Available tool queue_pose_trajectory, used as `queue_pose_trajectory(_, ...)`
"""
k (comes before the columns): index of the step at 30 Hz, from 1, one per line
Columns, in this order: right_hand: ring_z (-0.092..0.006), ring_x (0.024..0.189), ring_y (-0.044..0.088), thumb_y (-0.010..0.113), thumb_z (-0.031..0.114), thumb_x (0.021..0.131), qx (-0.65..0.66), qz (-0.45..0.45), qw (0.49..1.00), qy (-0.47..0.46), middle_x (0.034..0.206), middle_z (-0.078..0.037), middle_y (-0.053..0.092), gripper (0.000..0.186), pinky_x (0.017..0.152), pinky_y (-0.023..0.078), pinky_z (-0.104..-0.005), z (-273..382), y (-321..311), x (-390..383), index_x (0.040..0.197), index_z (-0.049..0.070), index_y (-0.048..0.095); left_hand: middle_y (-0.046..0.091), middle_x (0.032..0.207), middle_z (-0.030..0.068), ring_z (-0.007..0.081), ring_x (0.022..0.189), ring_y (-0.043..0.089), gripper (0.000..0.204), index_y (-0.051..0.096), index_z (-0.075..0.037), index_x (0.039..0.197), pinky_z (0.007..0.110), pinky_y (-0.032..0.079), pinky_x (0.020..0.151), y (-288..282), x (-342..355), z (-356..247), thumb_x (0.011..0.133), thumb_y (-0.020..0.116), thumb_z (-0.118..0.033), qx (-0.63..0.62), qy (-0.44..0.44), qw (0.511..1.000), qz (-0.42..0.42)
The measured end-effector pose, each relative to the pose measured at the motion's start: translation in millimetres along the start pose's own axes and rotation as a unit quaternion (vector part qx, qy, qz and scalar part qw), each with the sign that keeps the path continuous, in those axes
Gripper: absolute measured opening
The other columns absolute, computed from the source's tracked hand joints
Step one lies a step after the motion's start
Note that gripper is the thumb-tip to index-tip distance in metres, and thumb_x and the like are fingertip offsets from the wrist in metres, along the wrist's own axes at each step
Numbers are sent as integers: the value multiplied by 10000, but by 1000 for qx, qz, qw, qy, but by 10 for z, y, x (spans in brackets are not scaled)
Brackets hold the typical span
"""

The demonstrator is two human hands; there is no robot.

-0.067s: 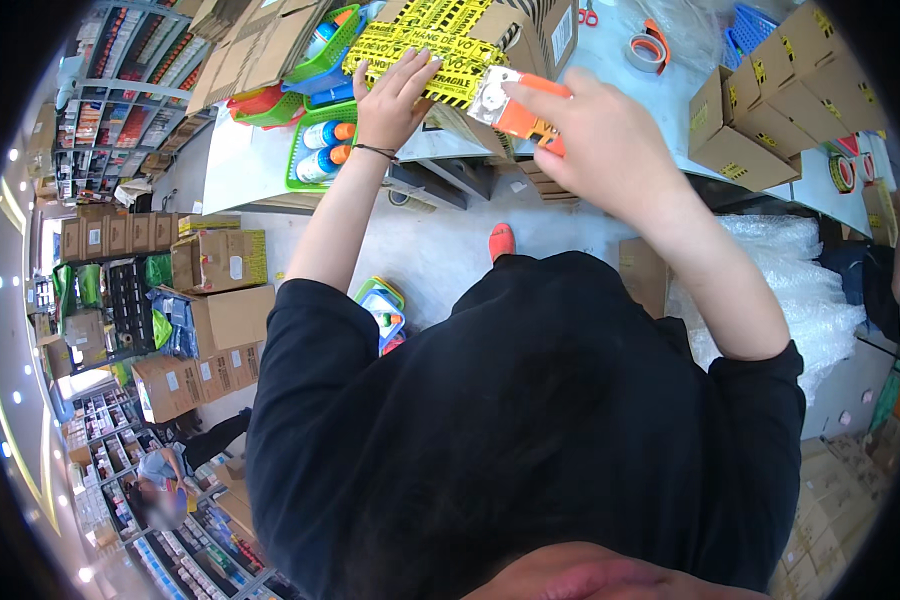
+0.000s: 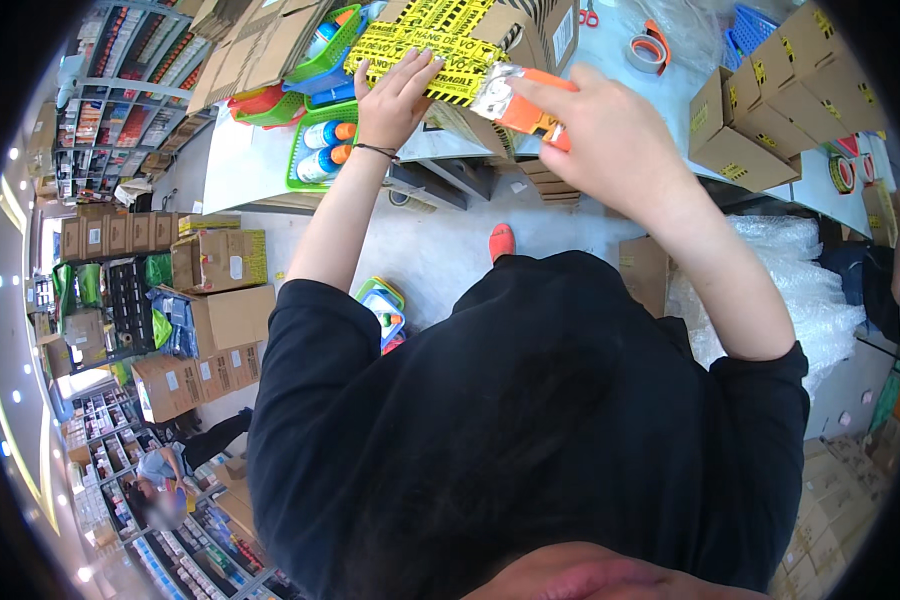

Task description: The person uses a handheld tape dispenser to apply yellow fragile tape across the seams of a cardboard box. They rotate the box to seal multiple edges and then affix a white shipping label to the top surface.

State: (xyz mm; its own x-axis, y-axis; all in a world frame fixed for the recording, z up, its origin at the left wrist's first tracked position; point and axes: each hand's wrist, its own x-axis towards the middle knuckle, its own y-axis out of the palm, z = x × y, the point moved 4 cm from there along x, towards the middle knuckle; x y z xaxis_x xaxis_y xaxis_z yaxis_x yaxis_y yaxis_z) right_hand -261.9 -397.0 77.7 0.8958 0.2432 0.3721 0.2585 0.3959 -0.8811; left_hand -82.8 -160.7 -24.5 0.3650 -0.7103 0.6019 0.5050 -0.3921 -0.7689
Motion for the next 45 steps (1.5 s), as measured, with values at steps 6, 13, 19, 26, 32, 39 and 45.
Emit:
queue_pose_trajectory(6,-335,876,671,750,155,797,-31,125,990,57,994,-149,575,628,779,567,-438,-359,-207,-441,1403,238,603,664,1382,-40,104,1289,613,525,636,-292,1376,463,195,1214,43,72,154,900,642,-70,21,14,1000,18)
queue_pose_trajectory(13,-299,902,598,776,119,766,37,120,982,143,963,-115,496,752,807,540,-402,-1009,654,-1696,1462,311,566,564,1495,-41,150,1394,504,619,586,-305,1436,486,201,1199,-72,70,-287,848,760,-219,62,43,995,59)
queue_pose_trajectory(19,-313,832,558,760,73,703,136,-27,987,79,938,-124,482,775,755,517,-404,-1529,1489,-2252,1442,240,596,611,1444,-41,156,1337,556,515,653,-288,1365,458,255,1187,23,228,-658,877,710,-132,102,96,986,95)
queue_pose_trajectory(26,-289,834,551,749,107,728,202,-73,975,65,892,-91,476,761,746,511,-400,-1595,2873,-2263,1444,309,588,580,1486,-32,205,1408,510,473,658,-251,1365,463,313,1171,-97,310,-464,923,634,-83,65,184,961,196)
queue_pose_trajectory(32,-301,934,581,763,150,769,219,-65,969,88,986,-103,518,787,844,519,-401,-1516,3906,-1969,1490,358,525,556,1513,6,281,1431,486,472,650,-207,1375,512,348,1150,-151,433,-451,921,654,-78,59,230,933,270)
queue_pose_trajectory(39,-290,993,564,764,179,784,228,-35,968,101,1011,-94,512,802,880,507,-414,-1494,4394,-1601,1506,396,492,550,1518,14,300,1437,477,448,663,-205,1364,543,345,1144,-168,470,-415,923,676,-127,68,247,918,302)
queue_pose_trajectory(45,-315,995,574,768,150,767,227,-55,969,79,1028,-124,540,822,910,508,-424,-1444,4595,-1294,1508,382,499,526,1542,-9,248,1456,455,481,646,-239,1389,608,13,1230,-288,578,-692,911,620,-191,163,238,891,349)
